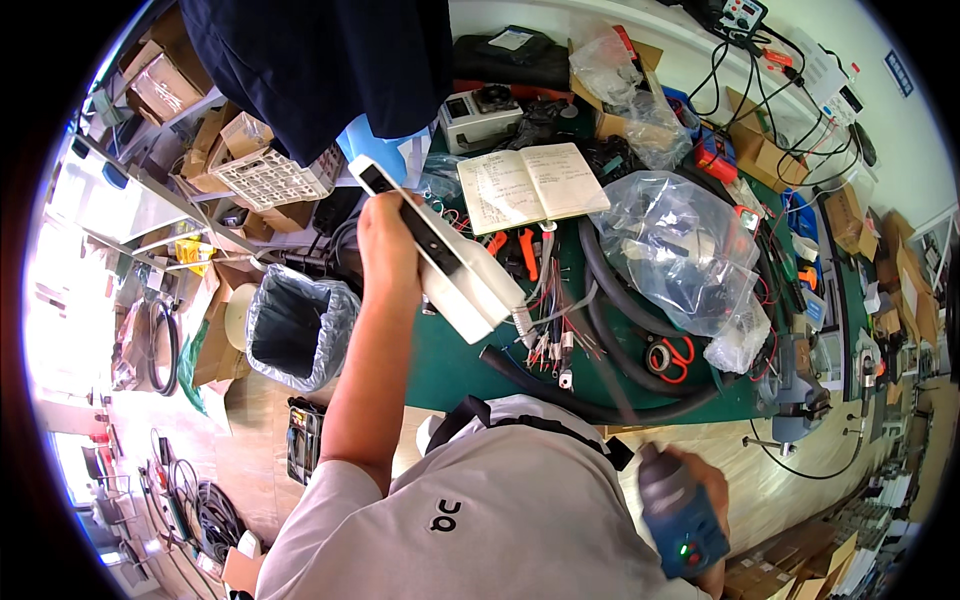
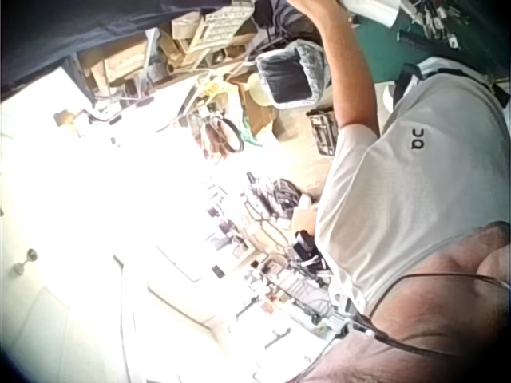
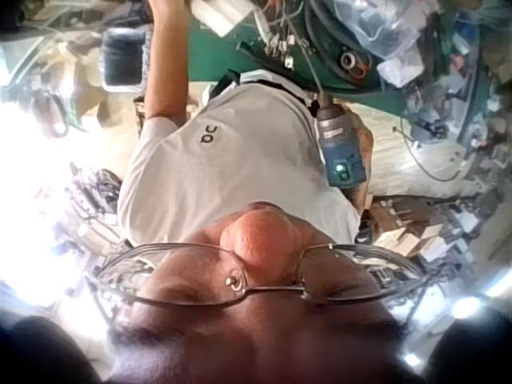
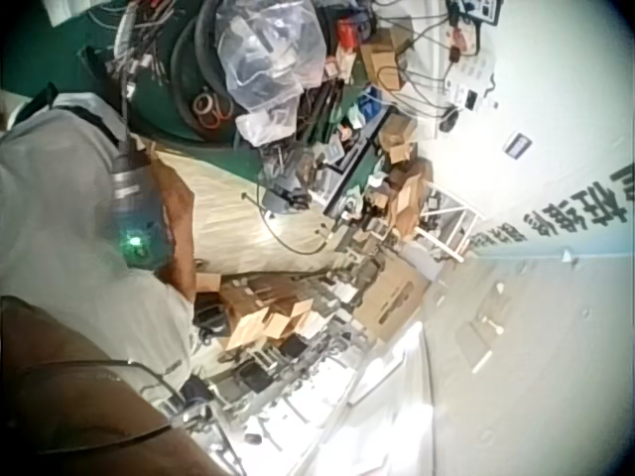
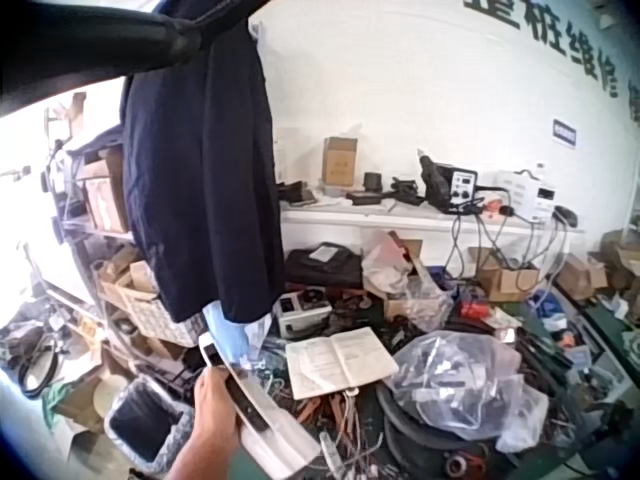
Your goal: The person handles a white plastic housing, uses a power screwdriver to tighten a screw, connects wires to a digital multimeter, and adjusts a benchtop power supply.
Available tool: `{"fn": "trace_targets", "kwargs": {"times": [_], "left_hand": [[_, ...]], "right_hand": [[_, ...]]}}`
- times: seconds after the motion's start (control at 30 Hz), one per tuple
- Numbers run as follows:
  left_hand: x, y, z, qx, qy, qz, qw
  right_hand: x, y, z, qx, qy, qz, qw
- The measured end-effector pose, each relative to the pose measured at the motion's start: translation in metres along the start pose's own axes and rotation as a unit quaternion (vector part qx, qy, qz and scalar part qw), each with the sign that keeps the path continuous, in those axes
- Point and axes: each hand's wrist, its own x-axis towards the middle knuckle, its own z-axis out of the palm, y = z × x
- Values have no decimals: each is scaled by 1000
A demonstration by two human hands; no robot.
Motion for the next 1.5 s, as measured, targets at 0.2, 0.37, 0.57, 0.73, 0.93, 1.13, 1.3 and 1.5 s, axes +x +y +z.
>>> {"fn": "trace_targets", "kwargs": {"times": [0.2,0.37,0.57,0.73,0.93,1.13,1.3,1.5], "left_hand": [[10,0,-17,-100,67,-13,993],[15,-6,-20,-145,36,-64,987],[3,0,-19,-151,-44,-91,983],[-9,2,-9,-167,-88,-119,975],[-20,-2,-8,-198,-105,-138,965],[-42,-20,10,-205,-160,-129,957],[-70,-40,36,-196,-225,-45,953],[-100,-55,35,-141,-284,7,948]], "right_hand": [[23,69,4,-234,63,-24,970],[50,146,27,-437,-32,-149,886],[95,187,40,-524,-32,-240,816],[120,204,38,-537,-51,-191,820],[113,146,27,-353,-40,-109,929],[97,84,56,62,-13,-62,996],[93,64,92,422,-70,7,904],[104,47,96,511,15,28,859]]}}
